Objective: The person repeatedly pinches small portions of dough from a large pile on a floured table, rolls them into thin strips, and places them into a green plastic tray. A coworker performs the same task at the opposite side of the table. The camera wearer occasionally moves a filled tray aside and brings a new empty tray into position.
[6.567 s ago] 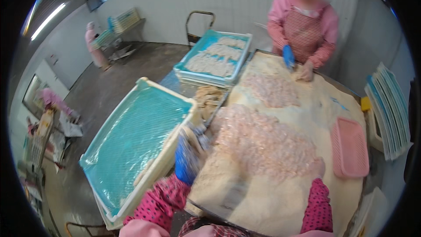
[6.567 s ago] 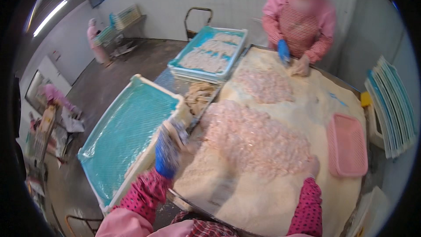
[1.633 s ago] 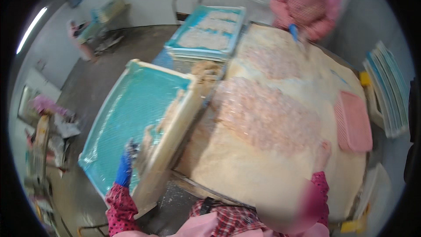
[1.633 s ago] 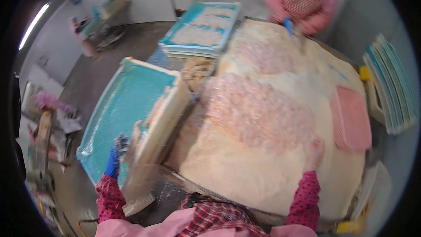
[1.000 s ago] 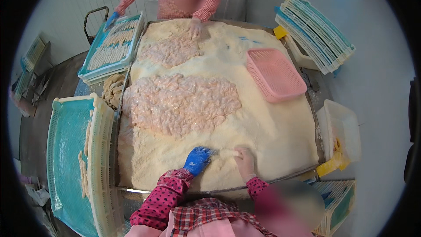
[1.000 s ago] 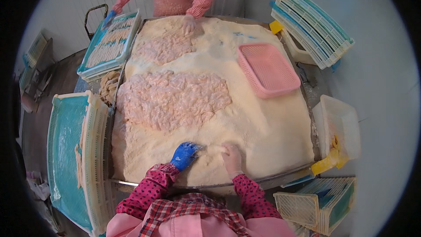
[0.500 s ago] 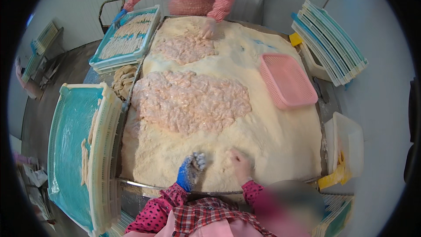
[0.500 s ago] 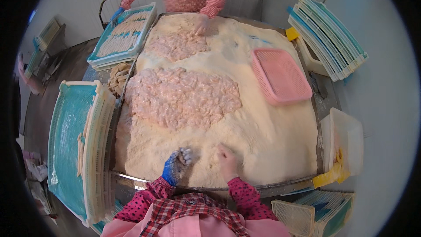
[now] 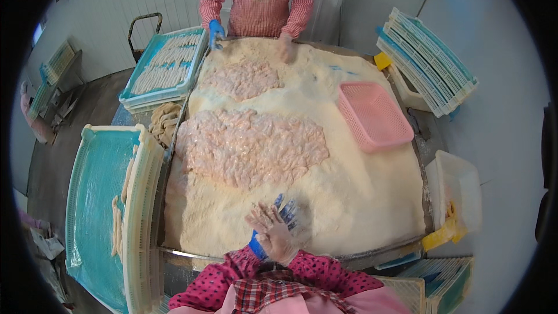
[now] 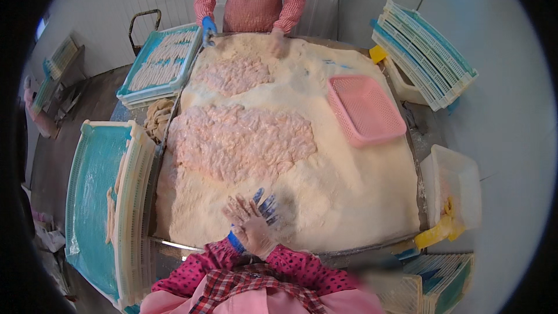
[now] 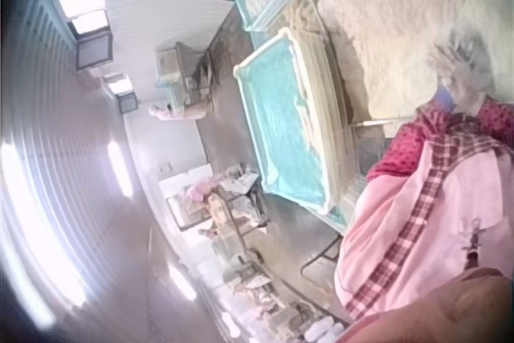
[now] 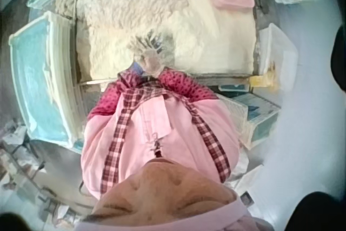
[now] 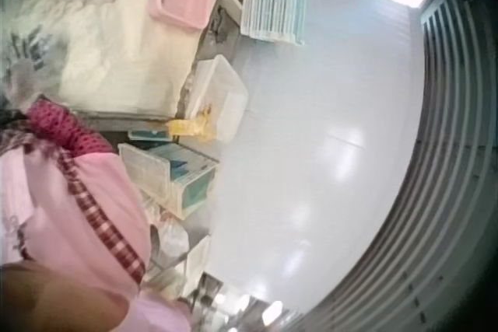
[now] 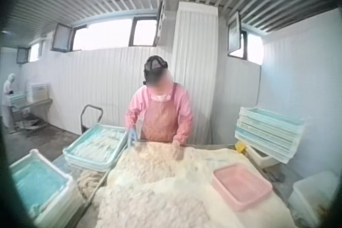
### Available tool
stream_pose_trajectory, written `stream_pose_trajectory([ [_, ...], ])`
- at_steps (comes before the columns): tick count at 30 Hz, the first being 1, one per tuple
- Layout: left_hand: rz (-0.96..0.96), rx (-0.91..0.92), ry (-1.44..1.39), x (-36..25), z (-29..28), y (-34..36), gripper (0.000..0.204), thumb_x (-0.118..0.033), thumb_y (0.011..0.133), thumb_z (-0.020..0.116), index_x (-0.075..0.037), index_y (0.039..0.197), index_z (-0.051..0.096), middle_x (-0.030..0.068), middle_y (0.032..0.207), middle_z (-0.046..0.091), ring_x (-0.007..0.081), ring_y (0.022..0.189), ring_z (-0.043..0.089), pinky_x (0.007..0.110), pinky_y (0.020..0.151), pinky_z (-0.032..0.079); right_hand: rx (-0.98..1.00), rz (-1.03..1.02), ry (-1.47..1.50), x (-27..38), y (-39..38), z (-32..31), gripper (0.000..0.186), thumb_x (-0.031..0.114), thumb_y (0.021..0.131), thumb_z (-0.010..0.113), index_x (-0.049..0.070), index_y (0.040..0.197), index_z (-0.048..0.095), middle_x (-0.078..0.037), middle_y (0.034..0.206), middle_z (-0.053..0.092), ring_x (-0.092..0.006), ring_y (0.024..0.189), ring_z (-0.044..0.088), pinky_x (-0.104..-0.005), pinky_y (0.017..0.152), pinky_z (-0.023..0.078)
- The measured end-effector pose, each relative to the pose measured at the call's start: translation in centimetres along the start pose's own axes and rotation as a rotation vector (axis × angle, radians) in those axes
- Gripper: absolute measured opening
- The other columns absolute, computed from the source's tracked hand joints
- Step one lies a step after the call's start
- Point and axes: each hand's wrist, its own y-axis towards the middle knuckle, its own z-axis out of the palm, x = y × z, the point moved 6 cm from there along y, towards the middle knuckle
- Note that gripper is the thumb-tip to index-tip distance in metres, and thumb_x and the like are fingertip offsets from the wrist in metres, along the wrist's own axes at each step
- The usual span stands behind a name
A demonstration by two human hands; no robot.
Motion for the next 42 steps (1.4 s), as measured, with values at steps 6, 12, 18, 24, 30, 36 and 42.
stream_pose_trajectory([
  [6,0.385,-0.094,-0.112,-1.2,-3.1,-0.3,0.056,-0.041,0.095,0.035,-0.008,0.140,0.028,0.0115,0.145,0.027,0.0229,0.131,0.030,0.036,0.109,0.021,0.053,0.009,0.250,-0.1,0.7,2.3,0.051,0.037,0.095,0.033,0.006,0.135,0.038,-0.019,0.139,0.034,-0.0313,0.132,0.029,-0.0395,0.109,0.017],
  [12,-0.632,-0.157,-0.005,-5.8,-13.8,1.7,0.039,-0.035,0.095,0.037,-0.010,0.125,0.042,0.0119,0.126,0.049,0.0248,0.106,0.052,0.048,0.089,0.041,-0.276,0.436,0.310,-7.7,-1.8,-0.3,0.042,0.030,0.097,0.037,-0.001,0.124,0.044,-0.015,0.119,0.051,-0.0234,0.117,0.043,-0.0346,0.104,0.028],
  [18,-0.508,-0.312,0.247,-7.4,-15.5,1.5,0.032,-0.025,0.092,0.049,-0.009,0.120,0.048,0.0072,0.114,0.056,0.0203,0.094,0.055,0.037,0.082,0.048,0.260,0.252,0.169,-5.7,-4.5,2.6,0.035,0.012,0.085,0.054,0.003,0.119,0.050,-0.012,0.113,0.057,-0.0247,0.103,0.055,-0.0307,0.089,0.044],
  [24,-0.478,-0.261,0.205,-8.7,-14.4,1.2,0.035,-0.022,0.093,0.049,-0.011,0.126,0.044,0.0051,0.115,0.056,0.0140,0.090,0.056,0.030,0.076,0.049,0.507,-0.214,0.156,-1.7,-5.7,7.1,0.027,0.012,0.082,0.056,0.010,0.108,0.061,-0.006,0.112,0.059,-0.0214,0.103,0.056,-0.0309,0.089,0.045],
  [30,-0.502,-0.073,-0.060,-9.9,-7.5,1.7,0.044,-0.021,0.096,0.042,-0.009,0.137,0.032,0.0094,0.134,0.043,0.0164,0.108,0.051,0.031,0.087,0.047,-0.038,0.923,1.438,-5.5,-4.6,8.3,0.028,0.011,0.094,0.044,0.001,0.118,0.054,-0.008,0.113,0.059,-0.0163,0.104,0.055,-0.0281,0.093,0.042],
  [36,-0.020,0.166,0.890,-10.3,-3.6,2.5,0.055,-0.018,0.095,0.039,-0.005,0.143,0.015,0.0108,0.146,0.024,0.0234,0.133,0.026,0.035,0.108,0.022,-0.001,0.396,0.819,4.8,-0.6,5.5,0.053,0.032,0.099,0.028,-0.001,0.140,0.022,-0.016,0.147,0.020,-0.0257,0.138,0.015,-0.0326,0.110,0.011],
  [42,-0.127,0.259,0.674,-7.0,-5.2,0.9,0.057,-0.023,0.096,0.036,-0.003,0.143,0.012,0.0108,0.148,0.019,0.0197,0.136,0.020,0.032,0.110,0.016,-0.097,0.076,0.616,6.5,1.4,3.4,0.060,0.040,0.097,0.024,-0.001,0.141,0.021,-0.018,0.148,0.015,-0.0316,0.138,0.011,-0.0382,0.110,0.010],
])
